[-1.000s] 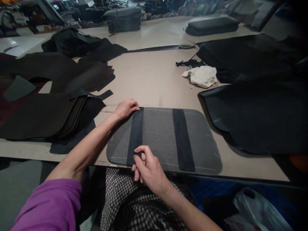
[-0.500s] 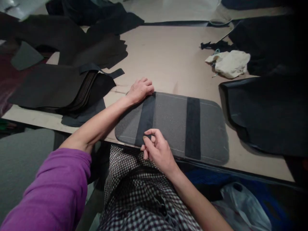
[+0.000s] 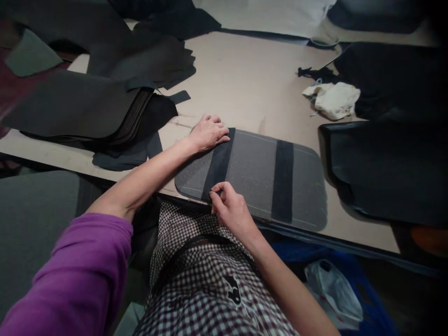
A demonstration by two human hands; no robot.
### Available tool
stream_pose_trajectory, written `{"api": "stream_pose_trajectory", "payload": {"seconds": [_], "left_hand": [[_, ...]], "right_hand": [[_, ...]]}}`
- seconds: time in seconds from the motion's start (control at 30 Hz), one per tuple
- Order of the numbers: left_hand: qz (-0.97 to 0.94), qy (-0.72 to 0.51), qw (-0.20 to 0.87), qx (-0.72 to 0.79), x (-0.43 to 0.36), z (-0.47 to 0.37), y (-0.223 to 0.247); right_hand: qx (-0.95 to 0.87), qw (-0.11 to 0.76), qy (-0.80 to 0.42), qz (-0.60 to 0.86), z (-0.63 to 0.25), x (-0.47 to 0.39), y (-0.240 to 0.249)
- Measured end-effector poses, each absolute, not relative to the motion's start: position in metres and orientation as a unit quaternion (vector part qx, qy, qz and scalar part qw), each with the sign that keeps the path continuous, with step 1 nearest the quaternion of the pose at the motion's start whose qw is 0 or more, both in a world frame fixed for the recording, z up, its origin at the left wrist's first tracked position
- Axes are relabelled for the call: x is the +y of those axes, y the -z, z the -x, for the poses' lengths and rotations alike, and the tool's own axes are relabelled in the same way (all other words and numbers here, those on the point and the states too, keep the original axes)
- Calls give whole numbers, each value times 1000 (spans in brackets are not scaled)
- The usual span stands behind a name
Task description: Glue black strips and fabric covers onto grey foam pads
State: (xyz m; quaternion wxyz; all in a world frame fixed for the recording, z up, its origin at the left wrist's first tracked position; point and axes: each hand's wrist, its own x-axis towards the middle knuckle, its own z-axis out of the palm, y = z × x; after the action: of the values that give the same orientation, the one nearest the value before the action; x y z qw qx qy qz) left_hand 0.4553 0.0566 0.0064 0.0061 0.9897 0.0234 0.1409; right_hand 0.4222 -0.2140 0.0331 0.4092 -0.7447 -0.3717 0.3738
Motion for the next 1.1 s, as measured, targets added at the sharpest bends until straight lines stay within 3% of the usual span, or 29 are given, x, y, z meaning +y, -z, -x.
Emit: {"api": "stream_pose_trajectory", "payload": {"seconds": [0.37, 0.5, 0.73, 0.87, 1.0, 1.1], "left_hand": [[-990, -139, 7, 26, 52, -451, -8], [-992, -123, 7, 33, 48, -447, -13], [-996, -67, 0, 58, 53, -448, -8], [-993, -86, 55, 65, 58, -448, 0], [-983, -121, 117, 68, 64, -449, 7], [-982, -131, 108, 82, 63, -453, 0]], "right_hand": [[-479, 106, -202, 848, -413, -211, -39], [-531, 47, -147, 833, -405, -223, -41], [-622, 115, -97, 769, -417, -264, -27], [-600, 255, -51, 757, -442, -313, -21], [-399, 402, -21, 824, -486, -386, -25], [-221, 387, 55, 894, -534, -439, -29]]}}
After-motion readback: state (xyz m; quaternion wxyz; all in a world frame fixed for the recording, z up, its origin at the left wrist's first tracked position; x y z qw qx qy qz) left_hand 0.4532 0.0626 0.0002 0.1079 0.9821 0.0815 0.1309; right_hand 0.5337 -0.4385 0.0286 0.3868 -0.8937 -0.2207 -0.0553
